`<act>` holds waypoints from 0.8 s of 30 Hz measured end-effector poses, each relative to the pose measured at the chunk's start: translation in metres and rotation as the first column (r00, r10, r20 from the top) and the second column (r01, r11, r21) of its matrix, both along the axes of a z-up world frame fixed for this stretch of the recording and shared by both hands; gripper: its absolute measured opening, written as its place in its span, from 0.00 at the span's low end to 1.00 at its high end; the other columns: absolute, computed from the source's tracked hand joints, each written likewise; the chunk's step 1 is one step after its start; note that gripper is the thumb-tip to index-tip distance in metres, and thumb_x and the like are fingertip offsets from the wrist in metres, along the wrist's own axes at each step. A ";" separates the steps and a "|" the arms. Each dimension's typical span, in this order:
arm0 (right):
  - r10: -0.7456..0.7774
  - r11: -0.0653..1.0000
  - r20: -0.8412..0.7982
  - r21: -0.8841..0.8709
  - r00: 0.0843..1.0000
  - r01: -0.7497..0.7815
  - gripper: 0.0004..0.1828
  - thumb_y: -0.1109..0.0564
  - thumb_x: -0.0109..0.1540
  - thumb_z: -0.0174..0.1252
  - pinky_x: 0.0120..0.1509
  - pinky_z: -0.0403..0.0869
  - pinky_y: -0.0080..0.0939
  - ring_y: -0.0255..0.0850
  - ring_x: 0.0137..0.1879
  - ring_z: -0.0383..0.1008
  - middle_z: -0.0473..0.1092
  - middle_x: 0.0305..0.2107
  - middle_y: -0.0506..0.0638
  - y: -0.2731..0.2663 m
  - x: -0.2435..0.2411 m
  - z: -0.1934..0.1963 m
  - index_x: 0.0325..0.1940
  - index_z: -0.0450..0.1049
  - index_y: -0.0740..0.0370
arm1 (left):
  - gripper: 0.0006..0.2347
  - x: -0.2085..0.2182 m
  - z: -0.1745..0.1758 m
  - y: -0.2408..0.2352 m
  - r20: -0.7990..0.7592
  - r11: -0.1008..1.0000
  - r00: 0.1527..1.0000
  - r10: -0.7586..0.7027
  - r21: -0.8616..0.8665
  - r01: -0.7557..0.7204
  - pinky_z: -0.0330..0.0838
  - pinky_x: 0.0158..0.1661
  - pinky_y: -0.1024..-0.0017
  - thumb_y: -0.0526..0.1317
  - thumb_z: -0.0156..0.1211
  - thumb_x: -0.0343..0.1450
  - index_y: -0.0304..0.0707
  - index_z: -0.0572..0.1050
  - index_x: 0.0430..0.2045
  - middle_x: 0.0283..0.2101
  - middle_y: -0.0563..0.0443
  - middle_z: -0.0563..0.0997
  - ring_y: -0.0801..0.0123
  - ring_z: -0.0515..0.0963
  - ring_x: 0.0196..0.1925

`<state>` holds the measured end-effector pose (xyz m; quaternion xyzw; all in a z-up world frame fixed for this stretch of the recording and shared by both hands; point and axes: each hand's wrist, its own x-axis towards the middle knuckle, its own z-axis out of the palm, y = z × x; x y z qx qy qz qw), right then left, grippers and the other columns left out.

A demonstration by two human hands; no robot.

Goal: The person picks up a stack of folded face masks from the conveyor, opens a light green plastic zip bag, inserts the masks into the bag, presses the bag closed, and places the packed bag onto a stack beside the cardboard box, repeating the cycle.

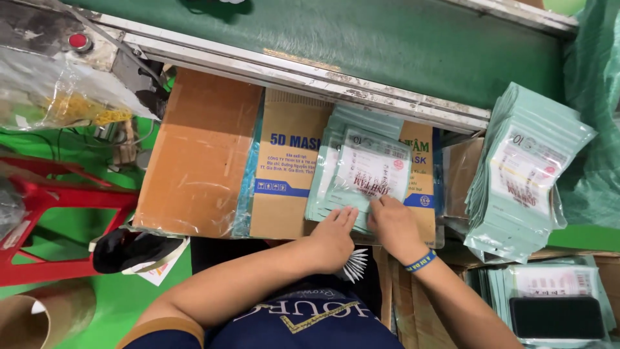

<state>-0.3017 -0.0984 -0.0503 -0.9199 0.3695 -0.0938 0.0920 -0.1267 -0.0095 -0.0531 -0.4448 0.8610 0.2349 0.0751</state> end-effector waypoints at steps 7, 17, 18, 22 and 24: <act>-0.093 0.987 -0.097 -0.141 0.991 0.079 0.13 0.60 0.49 0.63 0.40 0.72 0.50 0.51 0.38 0.74 0.70 0.30 0.54 -0.006 0.031 0.013 0.36 0.73 0.61 | 0.16 -0.003 -0.001 -0.001 0.040 0.999 0.999 -0.014 -0.045 0.016 0.43 0.70 0.46 0.39 0.55 0.67 0.25 0.81 0.42 0.72 0.15 0.48 0.30 0.51 0.75; -0.102 0.990 0.369 0.124 0.924 0.060 0.13 0.69 0.56 0.56 0.33 0.71 0.41 0.41 0.29 0.75 0.75 0.29 0.52 -0.013 0.031 0.082 0.37 0.83 0.60 | 0.17 0.088 -0.018 -0.043 -0.597 0.994 0.795 0.107 0.077 -0.076 0.68 0.52 0.61 0.32 0.65 0.57 0.29 0.78 0.39 0.49 0.34 0.76 0.49 0.74 0.53; -0.099 0.991 0.369 0.120 0.924 0.059 0.13 0.69 0.56 0.56 0.33 0.71 0.41 0.41 0.29 0.75 0.75 0.29 0.52 -0.014 0.032 0.089 0.37 0.83 0.60 | 0.17 0.100 0.005 -0.044 -0.599 0.994 0.794 0.105 0.073 -0.077 0.68 0.52 0.61 0.32 0.65 0.57 0.29 0.78 0.39 0.49 0.34 0.76 0.49 0.74 0.53; -0.327 0.788 0.195 0.596 0.925 0.153 0.14 0.66 0.58 0.59 0.28 0.62 0.45 0.36 0.23 0.62 0.73 0.19 0.59 -0.014 0.046 0.106 0.45 0.86 0.63 | 0.11 0.134 0.067 -0.033 -0.679 0.908 0.604 0.417 0.289 -0.302 0.76 0.42 0.61 0.33 0.65 0.62 0.34 0.80 0.36 0.36 0.39 0.85 0.53 0.83 0.41; -0.332 0.762 0.203 0.634 0.921 0.135 0.14 0.64 0.60 0.59 0.27 0.61 0.44 0.33 0.24 0.62 0.73 0.17 0.59 -0.001 0.064 0.098 0.47 0.86 0.63 | 0.10 0.130 0.057 -0.030 -0.646 0.871 0.592 0.482 0.283 -0.400 0.76 0.41 0.60 0.34 0.66 0.63 0.34 0.81 0.36 0.35 0.39 0.85 0.53 0.83 0.40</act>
